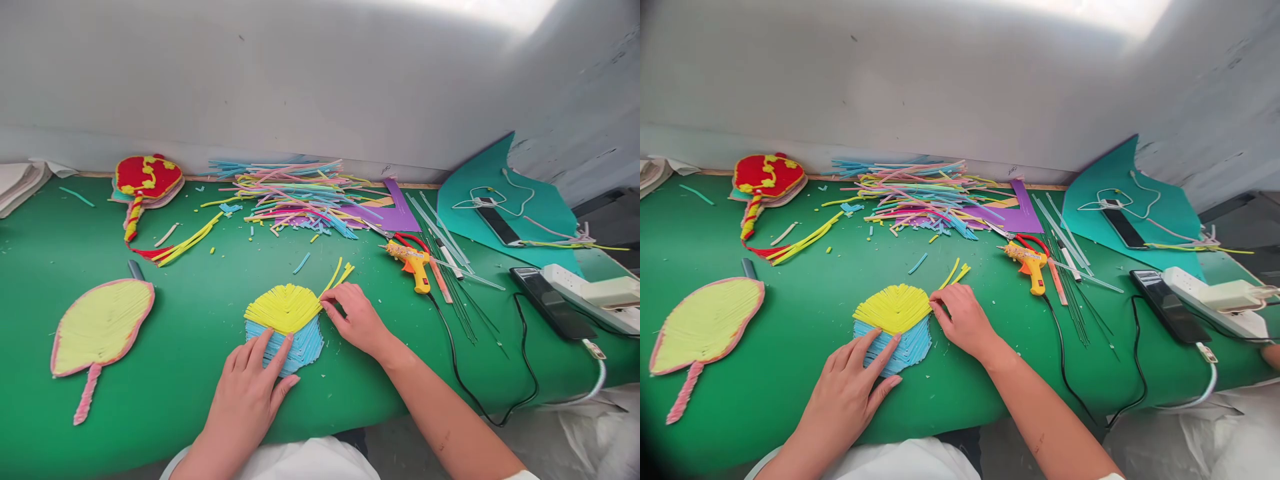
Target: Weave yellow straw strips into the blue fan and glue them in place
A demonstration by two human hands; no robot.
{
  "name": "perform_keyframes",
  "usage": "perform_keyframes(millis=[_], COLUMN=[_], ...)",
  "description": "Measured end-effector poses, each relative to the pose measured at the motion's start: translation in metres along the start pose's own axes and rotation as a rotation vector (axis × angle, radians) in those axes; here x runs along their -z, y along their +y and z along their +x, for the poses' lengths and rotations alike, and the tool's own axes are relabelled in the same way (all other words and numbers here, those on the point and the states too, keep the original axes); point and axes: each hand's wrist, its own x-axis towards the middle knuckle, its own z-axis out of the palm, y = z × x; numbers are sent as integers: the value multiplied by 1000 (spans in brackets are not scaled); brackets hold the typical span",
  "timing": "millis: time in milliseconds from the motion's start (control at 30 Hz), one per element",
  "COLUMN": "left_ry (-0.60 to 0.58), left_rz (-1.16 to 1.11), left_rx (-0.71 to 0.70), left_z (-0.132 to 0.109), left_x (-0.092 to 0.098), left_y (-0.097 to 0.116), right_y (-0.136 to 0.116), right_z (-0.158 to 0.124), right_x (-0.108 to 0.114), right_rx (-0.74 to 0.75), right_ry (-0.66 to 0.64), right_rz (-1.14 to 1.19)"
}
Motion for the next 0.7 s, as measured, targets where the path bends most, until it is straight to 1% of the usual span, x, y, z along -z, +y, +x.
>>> perform_keyframes(millis=[233,367,467,700], left_ry=[3,-2,-13,-17], left_rz=[-7,-12,-23,-25], left_rx=[-5,7,20,27], left_z=[1,1,0,-1], left_x=[0,1,1,-1], left_y=[0,1,1,0], right_y=[2,3,3,5], right_z=[-1,0,1,1], right_x=[-1,-5,-5,-5], right_rx=[56,71,69,101], right_ry=[-148,-199,-213,-202], right_rz=[-50,-93,-114,-161])
